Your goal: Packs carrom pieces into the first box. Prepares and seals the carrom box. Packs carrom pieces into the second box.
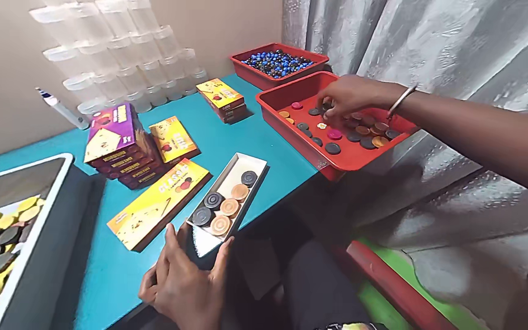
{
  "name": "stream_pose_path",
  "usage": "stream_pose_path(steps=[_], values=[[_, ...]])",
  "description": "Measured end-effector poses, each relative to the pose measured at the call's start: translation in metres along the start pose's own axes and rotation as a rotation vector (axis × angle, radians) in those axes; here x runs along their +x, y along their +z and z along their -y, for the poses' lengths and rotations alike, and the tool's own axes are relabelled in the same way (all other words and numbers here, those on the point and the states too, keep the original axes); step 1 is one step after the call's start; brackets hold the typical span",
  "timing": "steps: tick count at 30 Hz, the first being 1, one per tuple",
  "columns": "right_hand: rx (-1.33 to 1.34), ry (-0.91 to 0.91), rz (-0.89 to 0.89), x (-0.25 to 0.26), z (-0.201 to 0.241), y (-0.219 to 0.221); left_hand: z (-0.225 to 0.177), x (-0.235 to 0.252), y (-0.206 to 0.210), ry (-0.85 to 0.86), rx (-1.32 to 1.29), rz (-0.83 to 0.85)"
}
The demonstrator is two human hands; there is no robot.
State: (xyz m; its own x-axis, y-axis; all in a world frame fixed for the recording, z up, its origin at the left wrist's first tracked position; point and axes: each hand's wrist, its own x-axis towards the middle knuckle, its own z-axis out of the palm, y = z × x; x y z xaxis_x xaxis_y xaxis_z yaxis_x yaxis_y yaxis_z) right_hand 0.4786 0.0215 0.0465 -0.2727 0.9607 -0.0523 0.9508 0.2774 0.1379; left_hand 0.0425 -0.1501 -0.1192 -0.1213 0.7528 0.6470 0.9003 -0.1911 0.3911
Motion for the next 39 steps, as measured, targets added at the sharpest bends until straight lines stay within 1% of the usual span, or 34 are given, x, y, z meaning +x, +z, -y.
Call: stream_pose_path(steps=[3, 4, 6, 8, 10, 12, 13, 16, 20, 25, 28, 33, 36, 39], values=[[0.091, -0.121, -0.283, -0.001, 0.047, -0.014, 0.002, -0.001, 0.003, 0.003, 0.006, -0.043], [0.124, -0.184, -0.352, -0.001, 0.068, -0.017, 0.002, -0.001, 0.004, 0.006, 0.007, -0.053], [0.204, -0.323, -0.427, -0.003, 0.11, -0.022, 0.003, -0.001, 0.004, 0.017, 0.01, -0.065], [0.265, -0.474, -0.404, -0.001, 0.143, -0.022, 0.002, -0.001, 0.004, 0.022, -0.001, -0.068], [0.257, -0.614, -0.346, 0.006, 0.166, -0.015, 0.003, -0.001, 0.004, 0.02, -0.011, -0.068], [0.214, -0.706, -0.307, 0.014, 0.179, -0.008, 0.003, -0.001, 0.003, 0.019, -0.014, -0.069], [0.194, -0.719, -0.29, 0.018, 0.183, -0.006, 0.002, -0.001, 0.003, 0.015, -0.017, -0.069], [0.161, -0.679, -0.219, 0.028, 0.196, -0.004, 0.002, -0.002, 0.003, 0.004, -0.014, -0.078], [0.227, -0.707, -0.215, 0.041, 0.216, -0.001, 0.001, -0.001, 0.004, 0.012, -0.009, -0.088], [0.206, -0.594, -0.01, 0.043, 0.239, -0.009, 0.001, -0.001, 0.004, 0.0, 0.0, -0.089], [0.2, -0.508, 0.068, 0.04, 0.248, -0.009, 0.0, -0.001, 0.005, -0.003, -0.003, -0.089], [0.264, -0.456, 0.082, 0.037, 0.256, -0.004, 0.001, -0.002, 0.004, -0.004, -0.009, -0.093], [0.302, -0.464, 0.04, 0.036, 0.252, -0.003, 0.001, -0.002, 0.005, 0.001, -0.004, -0.091], [0.232, -0.485, 0.023, 0.034, 0.239, -0.016, 0.001, -0.002, 0.004, -0.001, -0.005, -0.083]])
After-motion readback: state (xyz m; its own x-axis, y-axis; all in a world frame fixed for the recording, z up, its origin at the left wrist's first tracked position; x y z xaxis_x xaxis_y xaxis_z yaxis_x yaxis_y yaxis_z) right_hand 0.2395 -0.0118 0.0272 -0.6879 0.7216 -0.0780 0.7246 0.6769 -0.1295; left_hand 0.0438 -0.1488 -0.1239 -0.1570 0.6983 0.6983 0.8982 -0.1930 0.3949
